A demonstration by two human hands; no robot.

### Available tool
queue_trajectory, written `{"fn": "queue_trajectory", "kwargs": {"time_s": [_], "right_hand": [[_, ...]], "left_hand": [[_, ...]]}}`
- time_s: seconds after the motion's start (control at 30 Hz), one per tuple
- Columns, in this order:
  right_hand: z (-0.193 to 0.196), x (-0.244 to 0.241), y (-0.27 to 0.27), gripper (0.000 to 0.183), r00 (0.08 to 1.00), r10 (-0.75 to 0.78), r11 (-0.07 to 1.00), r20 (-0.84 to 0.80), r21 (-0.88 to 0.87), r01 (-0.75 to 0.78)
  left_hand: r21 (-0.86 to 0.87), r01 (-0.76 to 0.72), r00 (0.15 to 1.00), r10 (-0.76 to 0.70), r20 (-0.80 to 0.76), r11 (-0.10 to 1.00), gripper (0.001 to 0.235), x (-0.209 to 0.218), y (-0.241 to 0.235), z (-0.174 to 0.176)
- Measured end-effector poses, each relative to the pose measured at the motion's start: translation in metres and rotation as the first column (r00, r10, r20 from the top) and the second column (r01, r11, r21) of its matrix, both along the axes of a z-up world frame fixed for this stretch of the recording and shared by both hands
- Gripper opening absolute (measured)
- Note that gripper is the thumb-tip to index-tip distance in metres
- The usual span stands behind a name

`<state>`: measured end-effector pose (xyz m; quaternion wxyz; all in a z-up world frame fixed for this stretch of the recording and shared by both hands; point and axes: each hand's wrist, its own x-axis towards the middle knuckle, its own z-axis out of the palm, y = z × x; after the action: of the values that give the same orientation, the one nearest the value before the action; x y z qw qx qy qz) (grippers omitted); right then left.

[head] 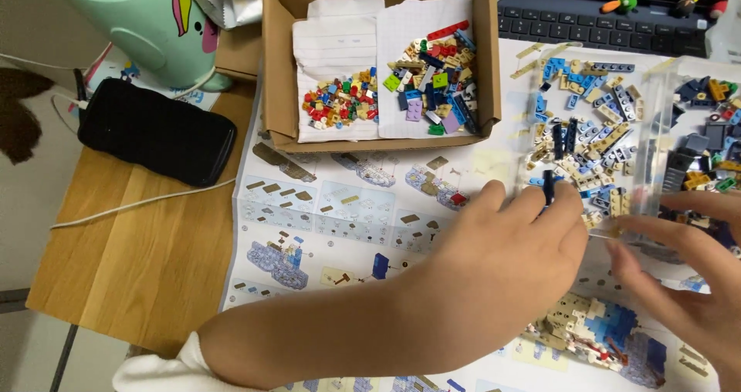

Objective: Assembling a detailed model using small plastic building blocks while following a printed instruction manual.

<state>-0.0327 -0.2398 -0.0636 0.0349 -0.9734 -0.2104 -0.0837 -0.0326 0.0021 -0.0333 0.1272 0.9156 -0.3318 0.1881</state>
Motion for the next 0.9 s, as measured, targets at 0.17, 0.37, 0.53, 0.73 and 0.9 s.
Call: {"fn": "queue_trajectory", "kwargs": {"time_s": [0.17, 0.37, 0.53, 0.73, 0.9], "right_hand": [[-0.002, 0.001, -0.005, 0.031, 0.998, -0.057, 0.998, -0.028, -0.004, 0.057], [-0.003, 0.004, -0.003, 0.028, 0.997, 0.050, 0.999, 0.054, -0.007, -0.050], [0.009, -0.002, 0.011, 0.032, 1.000, 0.015, 0.992, -0.009, 0.124, -0.013], [0.001, 0.000, 0.005, 0.027, 0.988, 0.120, 0.972, 0.098, 0.190, -0.137], [-0.003, 0.001, -0.006, 0.026, 0.977, 0.181, 0.969, 0.114, 0.150, -0.197]], "left_hand": [[0.080, -0.004, 1.000, 0.004, -0.005, 0.997, 0.037, 0.002, -0.009, -0.014], [0.222, 0.100, 0.983, -0.061, -0.175, 0.970, 0.045, 0.016, -0.015, -0.015], [0.140, 0.066, 0.995, -0.055, -0.086, 0.988, 0.033, 0.023, -0.015, -0.022], [0.183, 0.219, 0.964, -0.184, -0.189, 0.958, 0.050, 0.040, -0.007, -0.011], [0.111, 0.326, 0.930, -0.297, -0.218, 0.939, 0.038, 0.051, -0.005, -0.005]]}}
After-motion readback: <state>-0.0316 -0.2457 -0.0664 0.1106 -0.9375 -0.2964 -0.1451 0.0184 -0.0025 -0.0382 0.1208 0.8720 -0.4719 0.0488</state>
